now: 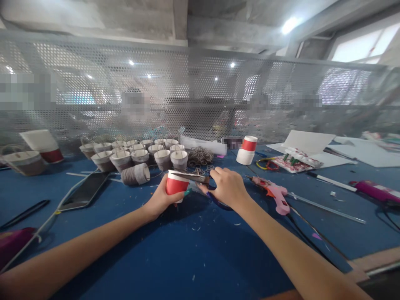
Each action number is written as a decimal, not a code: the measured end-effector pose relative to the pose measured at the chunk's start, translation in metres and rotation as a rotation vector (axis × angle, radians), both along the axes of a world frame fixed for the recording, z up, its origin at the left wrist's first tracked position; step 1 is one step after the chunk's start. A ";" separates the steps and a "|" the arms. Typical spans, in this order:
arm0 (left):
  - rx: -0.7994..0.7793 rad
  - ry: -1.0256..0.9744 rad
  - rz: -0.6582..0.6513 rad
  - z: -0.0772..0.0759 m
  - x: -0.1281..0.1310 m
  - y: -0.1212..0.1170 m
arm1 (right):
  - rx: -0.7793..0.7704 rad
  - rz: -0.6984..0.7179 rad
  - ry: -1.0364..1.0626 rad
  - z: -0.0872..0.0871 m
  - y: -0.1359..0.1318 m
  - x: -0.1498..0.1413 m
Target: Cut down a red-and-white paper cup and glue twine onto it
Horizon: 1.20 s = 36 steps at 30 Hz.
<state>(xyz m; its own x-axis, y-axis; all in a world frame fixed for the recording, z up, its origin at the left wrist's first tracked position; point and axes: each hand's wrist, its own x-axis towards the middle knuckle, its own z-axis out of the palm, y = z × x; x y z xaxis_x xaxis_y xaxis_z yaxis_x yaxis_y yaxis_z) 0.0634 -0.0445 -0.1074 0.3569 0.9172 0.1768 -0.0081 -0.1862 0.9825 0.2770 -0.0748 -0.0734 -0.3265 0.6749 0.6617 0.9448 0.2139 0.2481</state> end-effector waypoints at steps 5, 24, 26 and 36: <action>0.059 0.049 -0.029 0.002 0.001 -0.004 | -0.017 -0.020 -0.009 -0.002 -0.003 -0.007; 0.189 0.051 0.133 -0.007 -0.001 0.000 | 0.156 0.039 -0.056 -0.001 -0.004 -0.003; 0.212 0.074 0.154 -0.008 -0.001 0.001 | 0.164 0.035 -0.062 -0.001 -0.003 -0.003; 0.369 0.238 0.228 -0.004 -0.001 -0.007 | 0.045 -0.049 -0.084 -0.001 -0.006 -0.008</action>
<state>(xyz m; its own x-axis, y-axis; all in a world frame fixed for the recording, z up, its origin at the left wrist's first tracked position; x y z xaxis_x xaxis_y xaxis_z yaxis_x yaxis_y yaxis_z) 0.0629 -0.0514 -0.1112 0.2247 0.8681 0.4426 0.2900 -0.4932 0.8202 0.2687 -0.0803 -0.0739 -0.3491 0.6613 0.6639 0.9295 0.1545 0.3349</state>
